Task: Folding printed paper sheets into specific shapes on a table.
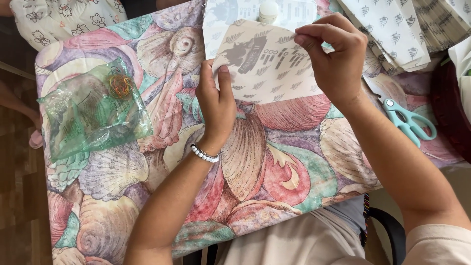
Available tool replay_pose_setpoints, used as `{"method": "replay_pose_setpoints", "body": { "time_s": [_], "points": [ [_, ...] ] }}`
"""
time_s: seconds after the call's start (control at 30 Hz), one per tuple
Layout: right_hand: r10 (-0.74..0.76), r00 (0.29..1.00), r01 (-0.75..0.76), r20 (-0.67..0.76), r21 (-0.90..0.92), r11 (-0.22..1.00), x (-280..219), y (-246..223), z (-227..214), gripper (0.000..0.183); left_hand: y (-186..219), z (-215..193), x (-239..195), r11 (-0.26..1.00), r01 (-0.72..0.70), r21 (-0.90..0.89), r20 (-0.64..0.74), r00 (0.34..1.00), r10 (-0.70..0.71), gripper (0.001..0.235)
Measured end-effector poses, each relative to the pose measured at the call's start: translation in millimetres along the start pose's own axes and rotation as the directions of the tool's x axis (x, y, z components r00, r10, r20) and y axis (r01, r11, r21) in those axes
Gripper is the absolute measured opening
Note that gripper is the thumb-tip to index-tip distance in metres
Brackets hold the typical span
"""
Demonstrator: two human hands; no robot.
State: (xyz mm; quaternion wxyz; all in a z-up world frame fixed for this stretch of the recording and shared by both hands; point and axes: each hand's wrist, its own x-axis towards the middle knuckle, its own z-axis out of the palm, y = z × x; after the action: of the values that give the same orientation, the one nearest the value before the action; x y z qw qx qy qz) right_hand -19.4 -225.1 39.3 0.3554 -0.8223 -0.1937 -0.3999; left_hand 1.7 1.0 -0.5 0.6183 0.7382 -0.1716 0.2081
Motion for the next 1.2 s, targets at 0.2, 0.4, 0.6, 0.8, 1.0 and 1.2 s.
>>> {"method": "replay_pose_setpoints", "body": {
  "time_s": [0.2, 0.4, 0.6, 0.8, 1.0, 1.2],
  "points": [
    [0.017, 0.999, -0.016, 0.045, -0.005, 1.0, 5.9, 2.4, -1.5, 0.003, -3.5, -2.3, 2.3, 1.0, 0.003, -0.014, 0.062, 0.998, -0.002, 0.014],
    [-0.022, 0.992, 0.026, 0.121, -0.036, 0.999, 12.0, -12.6, -14.8, 0.001, 8.6, -17.4, -7.4, 0.997, 0.03, 0.069, 0.093, 0.995, -0.036, 0.017],
    [0.015, 0.986, -0.009, 0.167, -0.04, 0.999, 8.5, -13.4, -9.0, 0.021, 3.6, -17.8, -8.3, 0.997, 0.003, 0.075, 0.022, 1.0, -0.004, 0.017],
    [0.043, 0.982, -0.034, 0.187, -0.047, 0.998, 5.2, -11.1, -9.6, 0.011, -6.1, -13.6, -13.4, 0.998, -0.019, 0.052, -0.011, 1.0, 0.02, 0.022],
    [-0.112, 0.982, 0.116, 0.152, -0.018, 0.993, 15.2, -33.1, -22.0, 0.004, 15.9, -17.3, -12.0, 1.0, -0.014, -0.016, -0.041, 0.999, 0.013, 0.021],
    [-0.036, 0.995, 0.037, 0.089, -0.016, 0.999, 5.7, -19.3, -10.9, 0.015, -12.4, -6.4, -20.8, 1.0, 0.004, 0.03, 0.003, 1.0, -0.004, 0.02]
  ]
}}
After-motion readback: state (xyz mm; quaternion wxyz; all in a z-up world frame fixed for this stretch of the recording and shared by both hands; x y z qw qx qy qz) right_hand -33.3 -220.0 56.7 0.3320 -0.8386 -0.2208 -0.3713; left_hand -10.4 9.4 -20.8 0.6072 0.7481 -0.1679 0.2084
